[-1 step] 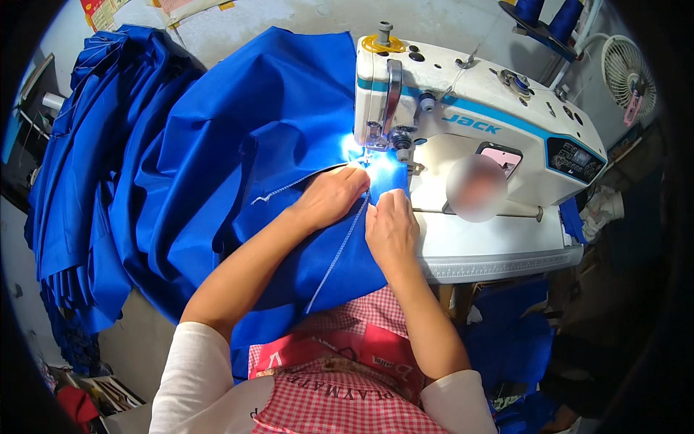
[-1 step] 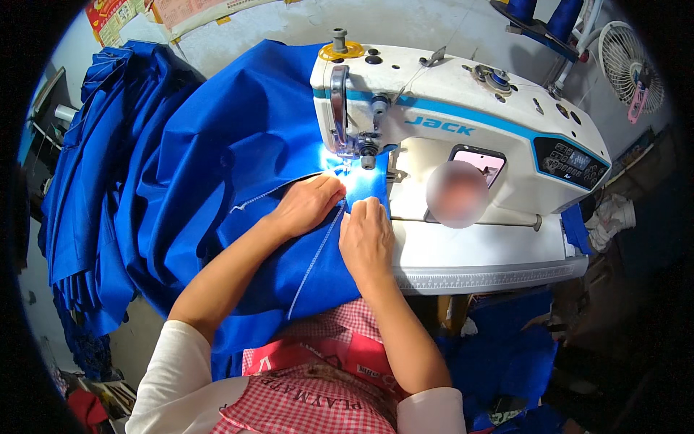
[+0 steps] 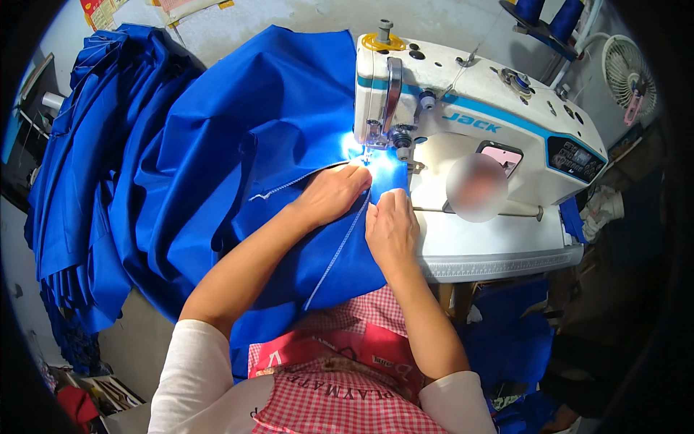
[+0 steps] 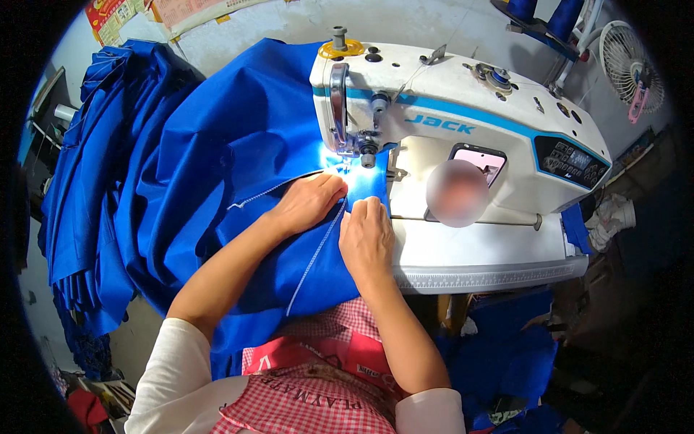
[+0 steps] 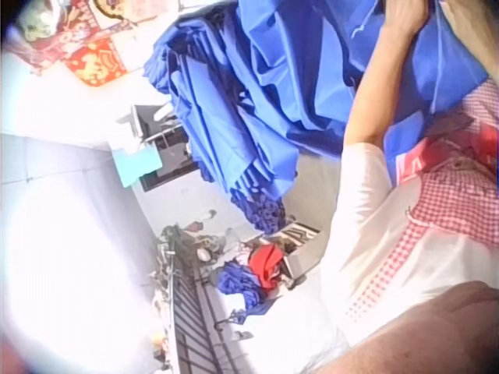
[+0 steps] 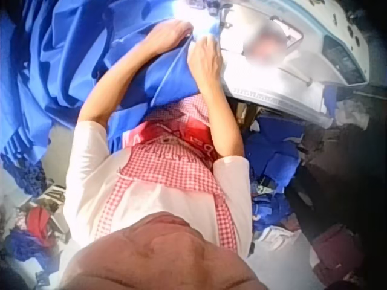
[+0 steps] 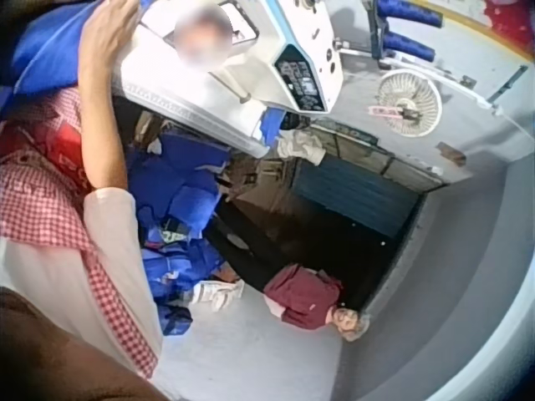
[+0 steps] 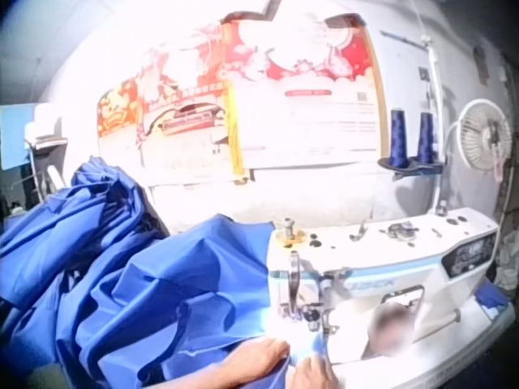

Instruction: The person sews a blue fabric using a sewing machine. They guide the fabric under the needle, stitch along the edge, and adjust the material as needed. The person briefly handles a phone before resuming sewing.

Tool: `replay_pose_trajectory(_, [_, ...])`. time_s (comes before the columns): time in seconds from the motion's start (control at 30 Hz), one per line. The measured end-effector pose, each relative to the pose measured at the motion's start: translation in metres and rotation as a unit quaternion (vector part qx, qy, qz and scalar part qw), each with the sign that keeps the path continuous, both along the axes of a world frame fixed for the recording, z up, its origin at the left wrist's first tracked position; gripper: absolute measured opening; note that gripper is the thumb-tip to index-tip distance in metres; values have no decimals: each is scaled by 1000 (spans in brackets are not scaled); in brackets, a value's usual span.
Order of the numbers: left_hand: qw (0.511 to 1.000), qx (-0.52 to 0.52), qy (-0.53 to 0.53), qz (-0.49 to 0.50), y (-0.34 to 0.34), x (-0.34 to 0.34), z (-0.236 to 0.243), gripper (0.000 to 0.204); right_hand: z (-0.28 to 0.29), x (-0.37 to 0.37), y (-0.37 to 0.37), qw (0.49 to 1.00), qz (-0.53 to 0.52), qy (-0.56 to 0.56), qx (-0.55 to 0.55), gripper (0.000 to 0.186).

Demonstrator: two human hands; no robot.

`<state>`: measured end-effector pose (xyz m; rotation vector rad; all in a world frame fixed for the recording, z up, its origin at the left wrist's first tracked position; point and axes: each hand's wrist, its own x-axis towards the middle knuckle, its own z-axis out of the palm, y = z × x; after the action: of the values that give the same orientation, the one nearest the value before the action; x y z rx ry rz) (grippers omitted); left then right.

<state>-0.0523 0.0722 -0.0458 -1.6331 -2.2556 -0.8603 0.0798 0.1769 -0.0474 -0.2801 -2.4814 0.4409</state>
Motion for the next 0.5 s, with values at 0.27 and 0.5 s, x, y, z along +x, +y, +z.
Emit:
replay_pose_trajectory(0.27, [999, -49, 15, 4, 5, -2, 9, 15, -7, 1, 2, 997, 47, 56, 18, 13])
replay_pose_trajectory(0.5, [996, -76, -17, 31, 7, -1, 9, 14, -4, 0, 2, 998, 39, 17, 46, 23])
